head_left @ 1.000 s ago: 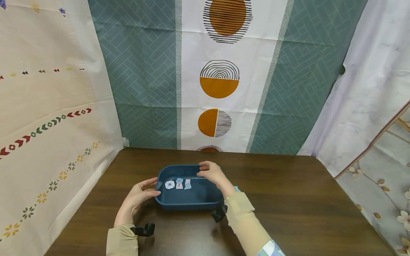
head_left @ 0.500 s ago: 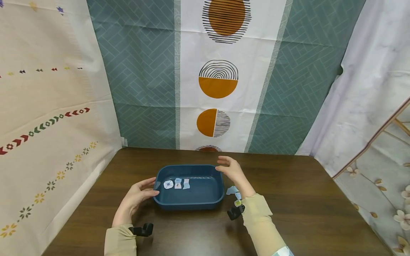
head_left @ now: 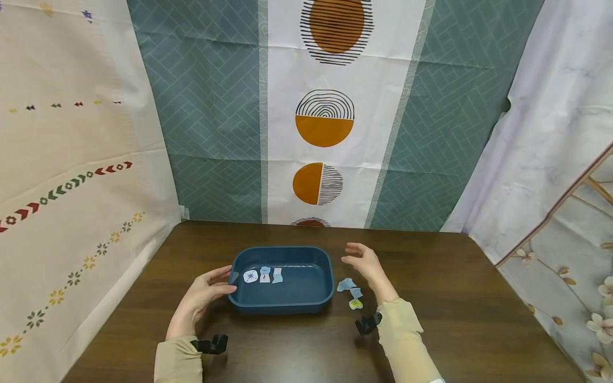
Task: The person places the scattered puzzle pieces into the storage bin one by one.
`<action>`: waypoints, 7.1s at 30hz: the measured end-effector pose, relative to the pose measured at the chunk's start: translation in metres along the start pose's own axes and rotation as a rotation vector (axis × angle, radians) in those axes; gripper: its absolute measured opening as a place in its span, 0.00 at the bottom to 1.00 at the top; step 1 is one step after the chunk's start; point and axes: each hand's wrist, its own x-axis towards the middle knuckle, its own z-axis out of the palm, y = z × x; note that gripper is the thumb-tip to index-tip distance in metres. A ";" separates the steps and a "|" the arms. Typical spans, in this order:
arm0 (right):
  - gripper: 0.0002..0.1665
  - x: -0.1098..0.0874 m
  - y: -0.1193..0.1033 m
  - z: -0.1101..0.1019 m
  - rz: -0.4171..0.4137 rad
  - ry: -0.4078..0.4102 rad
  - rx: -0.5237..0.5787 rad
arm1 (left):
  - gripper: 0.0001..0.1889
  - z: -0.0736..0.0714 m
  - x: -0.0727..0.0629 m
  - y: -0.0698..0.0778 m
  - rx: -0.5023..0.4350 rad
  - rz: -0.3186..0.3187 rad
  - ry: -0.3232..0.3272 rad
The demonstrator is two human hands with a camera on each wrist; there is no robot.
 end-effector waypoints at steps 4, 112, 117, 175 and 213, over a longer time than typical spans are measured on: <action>0.33 -0.002 0.011 -0.002 0.011 0.003 -0.015 | 0.37 0.000 0.000 0.000 0.014 -0.001 0.000; 0.31 -0.013 0.076 -0.007 0.153 0.156 0.303 | 0.37 -0.002 -0.002 0.002 0.023 -0.013 -0.009; 0.30 -0.015 0.074 -0.008 0.151 0.154 0.326 | 0.37 -0.001 -0.002 0.002 0.029 -0.023 -0.006; 0.19 0.020 -0.029 0.072 0.006 -0.013 0.377 | 0.37 0.002 -0.002 0.001 -0.001 -0.011 0.007; 0.11 0.021 -0.014 0.118 0.120 -0.090 -0.007 | 0.36 0.002 -0.002 0.002 0.035 -0.009 0.024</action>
